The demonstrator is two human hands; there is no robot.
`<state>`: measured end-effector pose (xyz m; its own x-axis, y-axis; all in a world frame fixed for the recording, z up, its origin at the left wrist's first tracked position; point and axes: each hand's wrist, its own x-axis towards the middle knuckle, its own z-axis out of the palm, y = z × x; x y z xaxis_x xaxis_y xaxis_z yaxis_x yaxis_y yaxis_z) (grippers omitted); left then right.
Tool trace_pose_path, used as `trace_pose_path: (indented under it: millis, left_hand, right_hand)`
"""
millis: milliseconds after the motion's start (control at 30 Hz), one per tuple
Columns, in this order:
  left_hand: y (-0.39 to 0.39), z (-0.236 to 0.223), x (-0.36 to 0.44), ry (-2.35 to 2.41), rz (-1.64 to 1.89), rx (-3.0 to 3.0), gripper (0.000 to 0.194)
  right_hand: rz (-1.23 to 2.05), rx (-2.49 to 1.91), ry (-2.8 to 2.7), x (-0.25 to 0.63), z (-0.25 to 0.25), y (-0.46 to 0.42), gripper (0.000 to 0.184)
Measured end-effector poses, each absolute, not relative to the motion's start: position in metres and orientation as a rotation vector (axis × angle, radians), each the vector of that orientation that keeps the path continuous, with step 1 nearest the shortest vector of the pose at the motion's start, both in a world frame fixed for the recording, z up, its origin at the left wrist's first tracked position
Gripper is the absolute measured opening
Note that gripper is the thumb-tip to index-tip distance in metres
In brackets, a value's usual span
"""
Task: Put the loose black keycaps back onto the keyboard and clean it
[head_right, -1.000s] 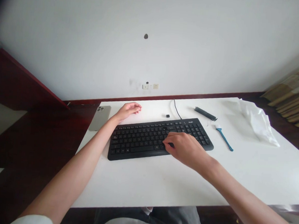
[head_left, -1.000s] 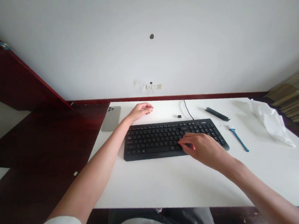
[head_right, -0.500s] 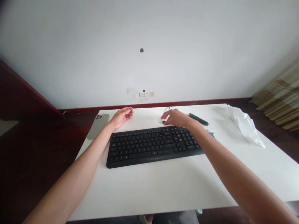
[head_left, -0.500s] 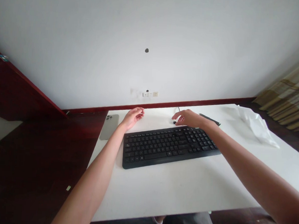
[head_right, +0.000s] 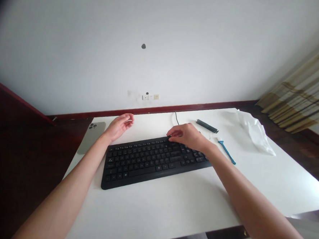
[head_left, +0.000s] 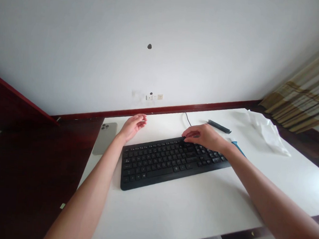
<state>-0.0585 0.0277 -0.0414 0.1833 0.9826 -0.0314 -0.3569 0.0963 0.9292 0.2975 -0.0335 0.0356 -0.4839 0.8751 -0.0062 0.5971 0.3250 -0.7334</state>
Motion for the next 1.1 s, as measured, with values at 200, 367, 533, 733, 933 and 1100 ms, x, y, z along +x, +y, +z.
trace_pose_path:
  millis: [200, 367, 533, 733, 933, 1100]
  left_hand:
    - [0.028, -0.039, -0.059, 0.84, 1.196, 0.913, 0.023]
    - [0.031, -0.04, -0.06, 0.812, 1.208, 0.89, 0.023]
    - [0.032, -0.042, -0.06, 0.824, 1.208, 0.885, 0.022]
    - [0.033, -0.042, -0.061, 0.822, 1.2, 0.893, 0.021]
    - [0.034, -0.043, -0.062, 0.81, 1.207, 0.89, 0.023]
    - [0.034, -0.044, -0.062, 0.817, 1.199, 0.896, 0.027]
  right_hand:
    - [0.819, -1.197, -2.334, 0.291, 0.031, -0.039, 0.02]
    - [0.717, -1.214, -2.383, 0.289, 0.041, -0.044, 0.018]
    - [0.621, -1.233, -2.327, 0.29, 0.052, -0.05, 0.018]
    - [0.634, -1.228, -2.333, 0.291, 0.049, -0.053, 0.016]
    - [0.692, -1.28, -2.365, 0.29, 0.039, -0.052, 0.013]
    - [0.648, -1.201, -2.47, 0.292, 0.032, -0.049, 0.015]
